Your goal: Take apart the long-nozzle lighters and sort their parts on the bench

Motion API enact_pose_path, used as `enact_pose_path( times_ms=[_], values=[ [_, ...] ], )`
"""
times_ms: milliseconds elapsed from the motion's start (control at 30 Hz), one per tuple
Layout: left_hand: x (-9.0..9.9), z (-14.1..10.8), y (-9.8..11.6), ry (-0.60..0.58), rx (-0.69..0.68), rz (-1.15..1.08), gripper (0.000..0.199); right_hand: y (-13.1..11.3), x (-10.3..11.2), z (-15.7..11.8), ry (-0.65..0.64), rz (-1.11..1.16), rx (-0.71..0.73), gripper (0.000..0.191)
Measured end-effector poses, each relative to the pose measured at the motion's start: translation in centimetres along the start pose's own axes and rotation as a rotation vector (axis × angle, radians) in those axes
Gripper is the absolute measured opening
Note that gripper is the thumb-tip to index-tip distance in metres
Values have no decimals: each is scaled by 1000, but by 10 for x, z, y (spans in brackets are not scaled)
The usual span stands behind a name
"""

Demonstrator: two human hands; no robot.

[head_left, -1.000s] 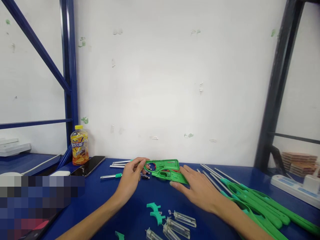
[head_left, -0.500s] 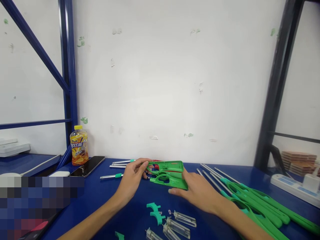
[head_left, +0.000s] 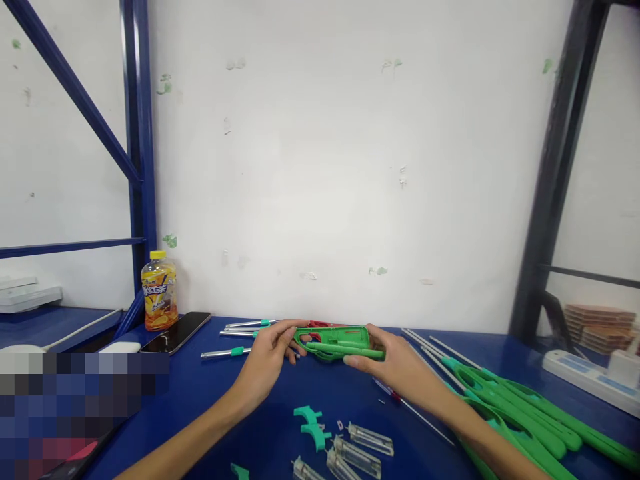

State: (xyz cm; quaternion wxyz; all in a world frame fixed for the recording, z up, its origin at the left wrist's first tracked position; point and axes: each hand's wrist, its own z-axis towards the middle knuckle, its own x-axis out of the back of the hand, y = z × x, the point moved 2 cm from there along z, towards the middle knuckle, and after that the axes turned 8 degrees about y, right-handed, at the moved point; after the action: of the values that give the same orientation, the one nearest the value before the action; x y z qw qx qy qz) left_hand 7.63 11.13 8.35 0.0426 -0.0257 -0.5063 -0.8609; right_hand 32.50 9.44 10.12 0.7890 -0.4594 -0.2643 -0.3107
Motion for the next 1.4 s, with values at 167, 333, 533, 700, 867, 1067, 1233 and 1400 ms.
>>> enact_pose_path(
  times_ms=[167, 333, 533, 700, 867, 1067, 1233, 1400],
  values=[
    [-2, -4, 2, -64, 44, -56, 59, -4, 4, -1, 0, 61, 30, 44],
    [-1, -6, 1, -69, 124, -193, 58, -6, 5, -1, 5, 108, 20, 38],
    [-2, -6, 5, -85, 91, -135, 53, -6, 4, 0, 18, 86, 17, 39],
    [-6, -7, 6, -93, 25, 6, 45, -3, 3, 0, 74, 52, 37, 35],
    [-8, -10, 7, -114, 39, 39, 46, -5, 2, -2, 71, 39, 32, 32],
    [-11, -12, 11, -143, 68, 40, 48, -5, 0, -3, 54, -2, 42, 33],
    [-8, -8, 6, -128, 88, 23, 49, -8, 2, -4, 56, 14, 211, 40],
    [-7, -5, -1, -114, 145, -20, 53, -7, 0, -5, -14, 13, 351, 36]
  ],
)
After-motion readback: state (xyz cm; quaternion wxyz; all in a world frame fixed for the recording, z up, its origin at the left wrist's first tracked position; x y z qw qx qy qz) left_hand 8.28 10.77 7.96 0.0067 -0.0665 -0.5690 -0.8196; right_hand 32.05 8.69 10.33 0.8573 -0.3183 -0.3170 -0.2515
